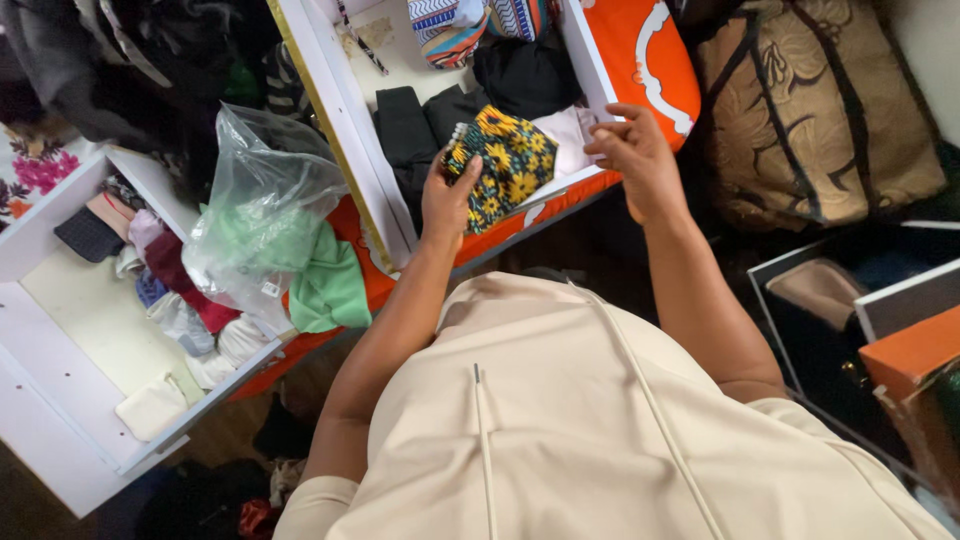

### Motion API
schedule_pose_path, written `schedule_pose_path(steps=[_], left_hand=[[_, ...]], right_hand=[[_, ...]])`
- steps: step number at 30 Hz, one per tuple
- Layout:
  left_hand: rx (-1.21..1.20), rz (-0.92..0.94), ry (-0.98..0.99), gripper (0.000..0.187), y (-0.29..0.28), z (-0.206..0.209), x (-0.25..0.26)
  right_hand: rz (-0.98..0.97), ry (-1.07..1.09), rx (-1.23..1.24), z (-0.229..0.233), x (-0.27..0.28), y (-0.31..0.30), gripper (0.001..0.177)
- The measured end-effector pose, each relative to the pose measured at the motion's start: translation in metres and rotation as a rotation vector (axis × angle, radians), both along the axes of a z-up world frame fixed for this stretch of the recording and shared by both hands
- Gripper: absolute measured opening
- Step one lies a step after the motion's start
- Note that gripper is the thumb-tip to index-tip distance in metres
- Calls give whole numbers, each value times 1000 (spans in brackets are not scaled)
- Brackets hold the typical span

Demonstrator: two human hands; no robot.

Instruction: The person sorts through a pile of clothes on a bed, folding various items such as underwear and swimwear before placing them into a white drawer.

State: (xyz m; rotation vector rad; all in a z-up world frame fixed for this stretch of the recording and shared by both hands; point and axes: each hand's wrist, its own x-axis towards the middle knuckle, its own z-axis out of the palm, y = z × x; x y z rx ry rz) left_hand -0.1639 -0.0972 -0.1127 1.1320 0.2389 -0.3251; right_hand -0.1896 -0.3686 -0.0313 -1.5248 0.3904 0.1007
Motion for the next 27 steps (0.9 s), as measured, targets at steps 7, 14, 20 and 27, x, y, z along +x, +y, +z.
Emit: schedule_pose_path(steps=[7,14,20,27], left_hand=[[52,-94,-106,62,-45,-79,50],[543,-353,-125,78,-117,-191,50],[525,-560,57,83,-124,-200,49],[1005,-269,-369,91,-130,-129,42]], right_hand=[[-62,22,107,2,12,-37,38],[-125,93,-36,-36,-5,-45,31],[260,-120,-718,-57,9,-18,28],[609,-4,-1052,-148,61,-28,47]])
